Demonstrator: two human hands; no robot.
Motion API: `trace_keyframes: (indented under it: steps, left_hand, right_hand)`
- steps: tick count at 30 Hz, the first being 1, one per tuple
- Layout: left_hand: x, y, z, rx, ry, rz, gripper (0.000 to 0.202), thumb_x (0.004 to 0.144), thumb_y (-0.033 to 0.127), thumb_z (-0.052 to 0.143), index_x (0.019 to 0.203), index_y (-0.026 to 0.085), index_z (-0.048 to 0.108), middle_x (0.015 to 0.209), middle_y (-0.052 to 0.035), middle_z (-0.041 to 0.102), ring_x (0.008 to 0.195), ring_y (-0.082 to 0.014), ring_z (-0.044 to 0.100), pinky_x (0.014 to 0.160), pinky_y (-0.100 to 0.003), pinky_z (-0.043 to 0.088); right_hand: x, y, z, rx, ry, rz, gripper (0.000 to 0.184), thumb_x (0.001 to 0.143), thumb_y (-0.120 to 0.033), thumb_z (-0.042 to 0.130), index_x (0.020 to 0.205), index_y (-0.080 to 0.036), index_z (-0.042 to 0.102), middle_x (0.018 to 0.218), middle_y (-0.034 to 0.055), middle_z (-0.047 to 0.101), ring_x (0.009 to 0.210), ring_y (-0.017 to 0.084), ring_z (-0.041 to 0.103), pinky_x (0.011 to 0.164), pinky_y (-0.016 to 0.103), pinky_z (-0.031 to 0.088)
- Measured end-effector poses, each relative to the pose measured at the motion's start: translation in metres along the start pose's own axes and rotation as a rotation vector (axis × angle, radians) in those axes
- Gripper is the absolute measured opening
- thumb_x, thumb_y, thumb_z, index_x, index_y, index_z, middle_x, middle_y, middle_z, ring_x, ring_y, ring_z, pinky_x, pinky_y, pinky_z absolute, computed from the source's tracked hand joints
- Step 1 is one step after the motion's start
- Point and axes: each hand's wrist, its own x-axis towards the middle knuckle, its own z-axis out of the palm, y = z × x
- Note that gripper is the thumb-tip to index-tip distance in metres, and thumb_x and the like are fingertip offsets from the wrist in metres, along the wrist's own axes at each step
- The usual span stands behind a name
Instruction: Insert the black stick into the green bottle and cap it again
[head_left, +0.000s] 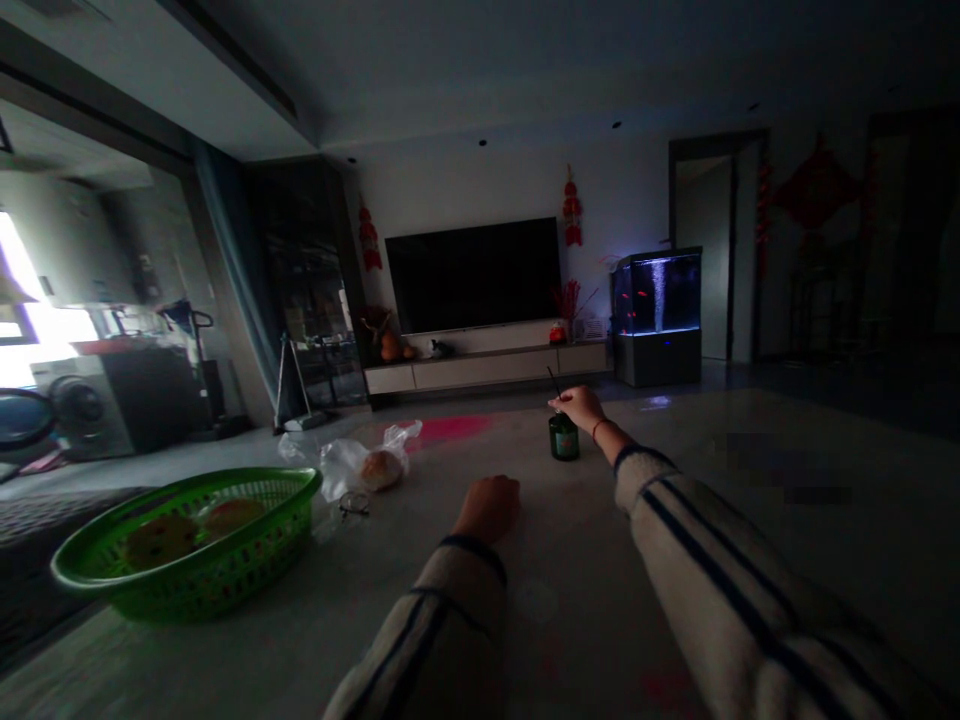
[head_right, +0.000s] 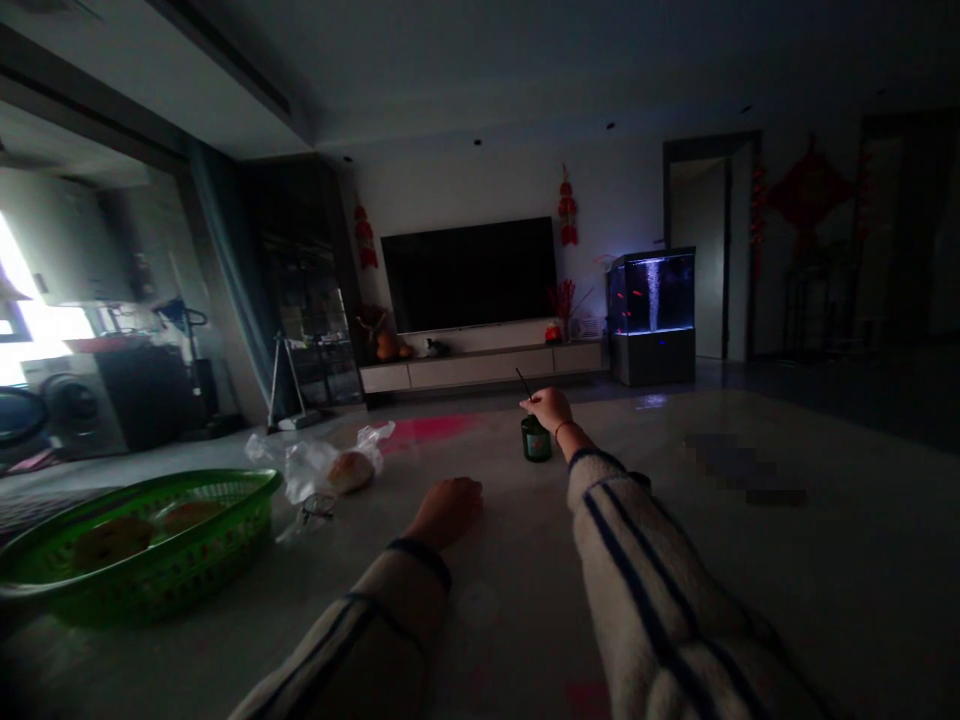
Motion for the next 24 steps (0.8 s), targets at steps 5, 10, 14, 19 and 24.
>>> trace_keyframes:
  steps: [5, 10, 14, 19, 24]
  left_hand:
    - [0.003, 0.001, 0.0, -0.021, -0.005, 0.009, 0.023, 0.084, 0.017, 0.038, 0.09, 0.01, 0.059, 0.091, -0.0151, 0.063, 0.088, -0.0239, 0.062, 0.072, -0.035, 0.049]
    - [0.003, 0.001, 0.0, -0.031, -0.013, 0.02, 0.024, 0.084, 0.018, 0.038, 0.091, 0.009, 0.059, 0.093, -0.0159, 0.063, 0.089, -0.0242, 0.061, 0.074, -0.035, 0.048]
    - [0.003, 0.002, 0.001, -0.017, -0.02, 0.011, 0.024, 0.084, 0.018, 0.038, 0.091, 0.009, 0.059, 0.092, -0.016, 0.063, 0.09, -0.024, 0.061, 0.074, -0.035, 0.048]
    - [0.003, 0.001, 0.001, -0.021, -0.022, -0.021, 0.022, 0.083, 0.017, 0.039, 0.089, 0.011, 0.059, 0.091, -0.0139, 0.064, 0.088, -0.0221, 0.062, 0.072, -0.032, 0.048]
    - [0.003, 0.001, 0.001, -0.035, -0.023, -0.054, 0.025, 0.084, 0.018, 0.037, 0.089, 0.011, 0.06, 0.09, -0.0141, 0.064, 0.087, -0.022, 0.062, 0.071, -0.032, 0.048]
  right_hand:
    - [0.015, -0.016, -0.037, 0.111, 0.092, -0.027, 0.033, 0.073, -0.04, 0.057, 0.084, -0.011, 0.069, 0.077, 0.0078, 0.07, 0.06, 0.014, 0.064, 0.05, 0.019, 0.048]
    - [0.024, -0.03, -0.082, 0.348, 0.162, 0.01, 0.027, 0.071, -0.036, 0.063, 0.078, -0.01, 0.067, 0.071, 0.0071, 0.069, 0.056, 0.013, 0.062, 0.052, 0.023, 0.052]
    - [0.01, -0.027, -0.104, 0.473, -0.039, 0.108, 0.021, 0.065, -0.031, 0.07, 0.066, -0.011, 0.064, 0.066, 0.0064, 0.067, 0.056, 0.013, 0.061, 0.055, 0.024, 0.054]
    - [-0.029, 0.004, -0.103, 0.266, -0.771, 0.318, 0.028, 0.056, -0.031, 0.075, 0.071, -0.011, 0.065, 0.064, 0.0052, 0.067, 0.056, 0.013, 0.062, 0.054, 0.023, 0.053]
    - [-0.05, 0.027, -0.094, -0.099, -0.936, 0.42, 0.036, 0.046, -0.037, 0.078, 0.067, -0.011, 0.064, 0.056, 0.0031, 0.063, 0.056, 0.014, 0.062, 0.054, 0.025, 0.052]
